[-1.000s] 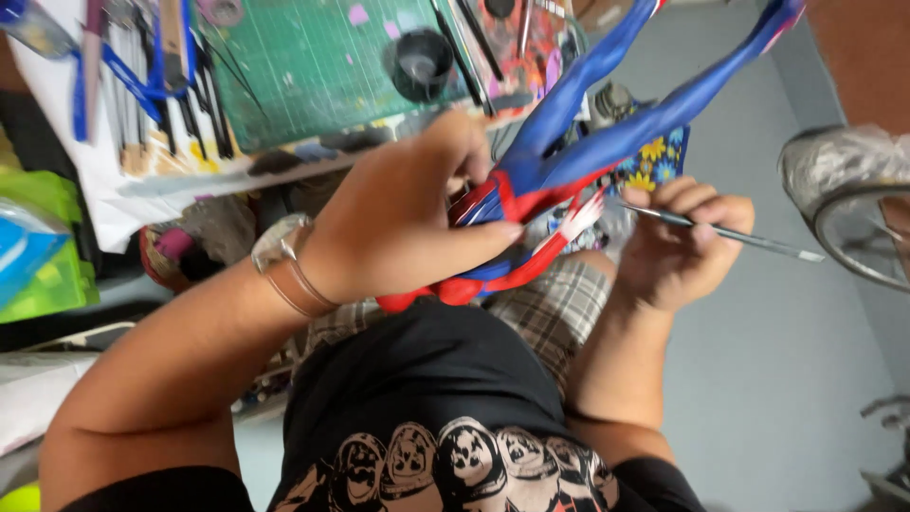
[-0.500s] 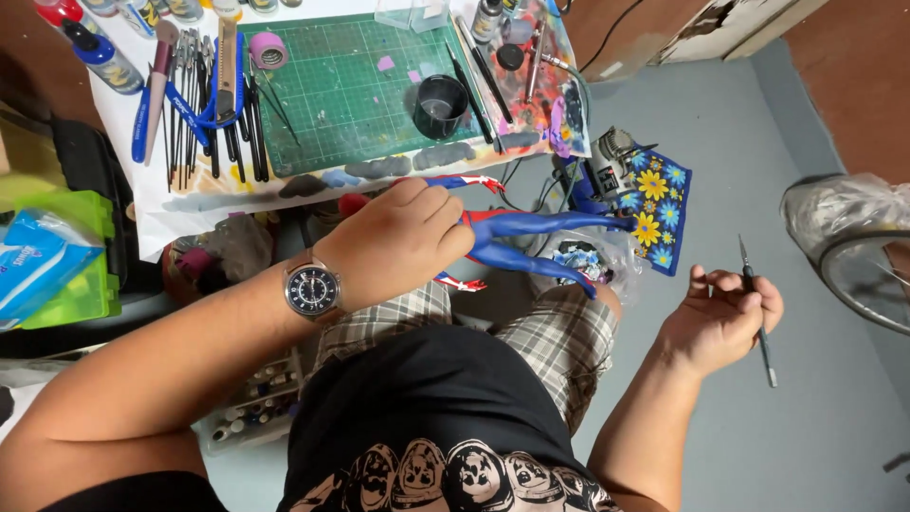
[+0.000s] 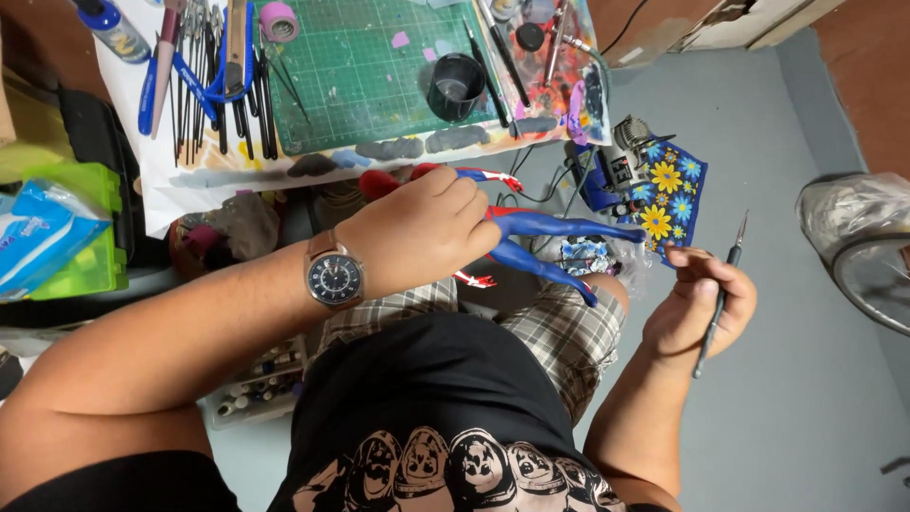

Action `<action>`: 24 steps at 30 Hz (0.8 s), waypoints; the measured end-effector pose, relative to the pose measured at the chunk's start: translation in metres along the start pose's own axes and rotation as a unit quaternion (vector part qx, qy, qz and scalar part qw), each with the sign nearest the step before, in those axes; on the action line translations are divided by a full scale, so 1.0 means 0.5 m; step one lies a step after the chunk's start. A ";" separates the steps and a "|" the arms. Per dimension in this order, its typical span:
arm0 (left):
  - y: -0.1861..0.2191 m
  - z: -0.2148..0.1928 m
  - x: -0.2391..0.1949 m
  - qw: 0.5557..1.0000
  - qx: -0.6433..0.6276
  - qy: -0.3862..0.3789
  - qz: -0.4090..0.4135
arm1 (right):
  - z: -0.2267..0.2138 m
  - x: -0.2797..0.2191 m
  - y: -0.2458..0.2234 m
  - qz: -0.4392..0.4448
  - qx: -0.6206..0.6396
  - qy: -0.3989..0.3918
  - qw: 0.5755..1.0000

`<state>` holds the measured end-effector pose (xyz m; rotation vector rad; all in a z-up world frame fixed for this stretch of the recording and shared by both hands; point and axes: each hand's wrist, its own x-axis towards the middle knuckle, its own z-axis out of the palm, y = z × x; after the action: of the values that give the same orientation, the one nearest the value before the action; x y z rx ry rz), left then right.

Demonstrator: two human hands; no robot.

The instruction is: A person is using a fine-tip paintbrush to add detailed paint to a Spider-Man action figure at a workstation.

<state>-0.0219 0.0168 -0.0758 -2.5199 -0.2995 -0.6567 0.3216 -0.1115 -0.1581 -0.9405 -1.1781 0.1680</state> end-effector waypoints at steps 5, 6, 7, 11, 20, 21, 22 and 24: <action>0.018 0.027 0.006 0.992 -0.009 0.124 -0.003 | 0.036 0.021 -0.017 -0.098 -0.058 -0.119 0.986; 0.020 0.029 0.008 0.992 -0.014 0.125 0.000 | 0.045 0.022 -0.025 -0.090 -0.093 -0.164 0.978; 0.022 0.031 0.011 0.992 -0.020 0.127 0.003 | 0.054 0.023 -0.033 -0.083 -0.129 -0.207 0.966; 0.019 0.030 0.020 0.995 -0.015 0.096 0.021 | 0.117 0.035 -0.085 -0.110 -0.197 -0.292 0.929; -0.010 0.018 0.051 0.992 -0.013 0.082 0.090 | 0.138 0.011 -0.079 -0.095 -0.279 -0.319 0.901; -0.015 0.015 0.058 0.989 -0.017 0.117 0.088 | 0.140 0.004 -0.074 -0.084 -0.281 -0.296 0.909; -0.021 0.013 0.066 0.984 -0.022 0.151 0.087 | 0.142 -0.003 -0.069 -0.073 -0.283 -0.273 0.917; -0.027 0.007 0.081 0.983 -0.018 0.165 0.084 | 0.140 -0.006 -0.058 -0.060 -0.275 -0.254 0.925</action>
<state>0.0097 0.0333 -0.0524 -2.3845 0.0430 -0.9985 0.2514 -0.0936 -0.1352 -1.3596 -1.8149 -0.0298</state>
